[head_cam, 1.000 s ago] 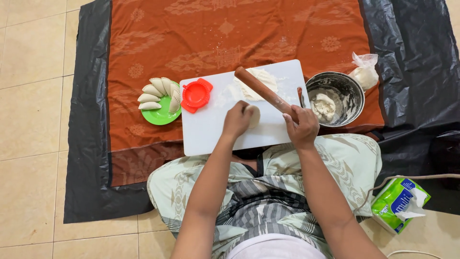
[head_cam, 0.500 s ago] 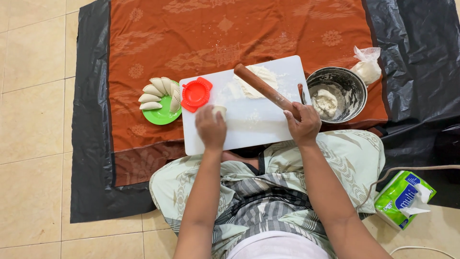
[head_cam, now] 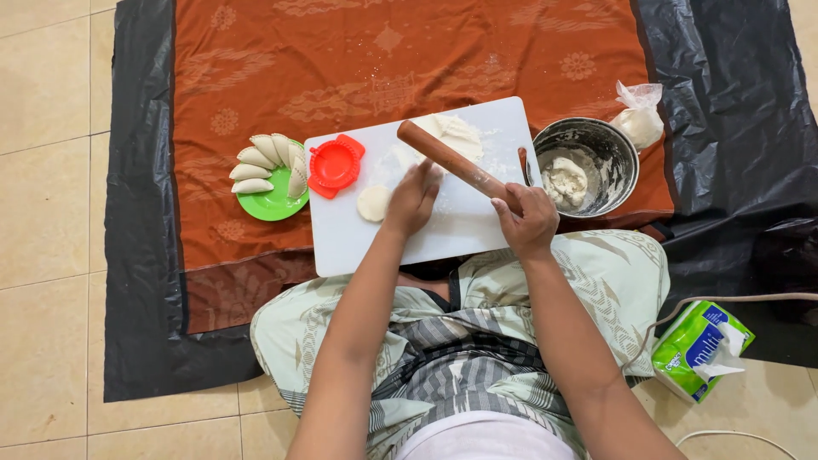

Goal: A person is preparing dumplings by rolling out dough with a rolling pin, adding filling, and using a red plastic mold to shape and seal them.

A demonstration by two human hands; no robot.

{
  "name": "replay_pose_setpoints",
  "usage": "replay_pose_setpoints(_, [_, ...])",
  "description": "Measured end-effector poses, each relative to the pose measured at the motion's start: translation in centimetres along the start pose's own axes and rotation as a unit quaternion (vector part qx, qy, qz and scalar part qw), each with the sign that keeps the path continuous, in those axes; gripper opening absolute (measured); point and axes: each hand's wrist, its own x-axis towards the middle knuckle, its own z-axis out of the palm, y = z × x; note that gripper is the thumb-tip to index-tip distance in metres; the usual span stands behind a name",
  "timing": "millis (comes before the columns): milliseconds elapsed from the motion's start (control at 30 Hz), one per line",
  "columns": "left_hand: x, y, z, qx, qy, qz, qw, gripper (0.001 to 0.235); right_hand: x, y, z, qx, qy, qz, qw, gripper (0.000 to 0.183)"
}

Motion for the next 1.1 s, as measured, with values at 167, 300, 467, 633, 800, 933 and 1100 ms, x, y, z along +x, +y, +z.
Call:
replay_pose_setpoints(167, [-3.1,3.0,-1.8,-0.092,0.1,0.011,0.991,0.049,-0.1,0.2,-0.1,0.001,-0.006,-0.002,1.0,0.033])
replay_pose_setpoints(300, [-2.3,5.8,-3.1,0.077,0.044,-0.045,0.995,0.067,0.1,0.1,0.0,0.002,0.001,0.014,1.0,0.031])
replay_pose_setpoints(467, [-2.2,6.1,-0.6,0.119,-0.032,-0.017,0.992,0.088,-0.1,0.3,0.2,-0.003,-0.004,0.012,1.0,0.031])
replay_pose_setpoints(633, [-4.6,6.6,0.8,0.19,-0.08,0.056,0.977,0.092,-0.1,0.2,0.0,-0.011,-0.007,0.0,1.0,0.032])
replay_pose_setpoints(800, [-7.0,8.8,2.6,0.192,0.031,-0.144,0.97,0.101,-0.4,0.7,0.4,-0.016,-0.009,0.001,1.0,0.034])
replay_pose_setpoints(933, [-5.6,11.1,2.6,0.162,-0.009,-0.194,0.967,0.101,-0.3,0.4,0.4,-0.012,0.003,0.0,1.0,0.034])
replay_pose_setpoints(1100, [-3.2,10.3,4.6,0.224,-0.133,-0.065,0.963,0.088,0.0,0.0,0.2,-0.007,0.006,-0.002,1.0,0.033])
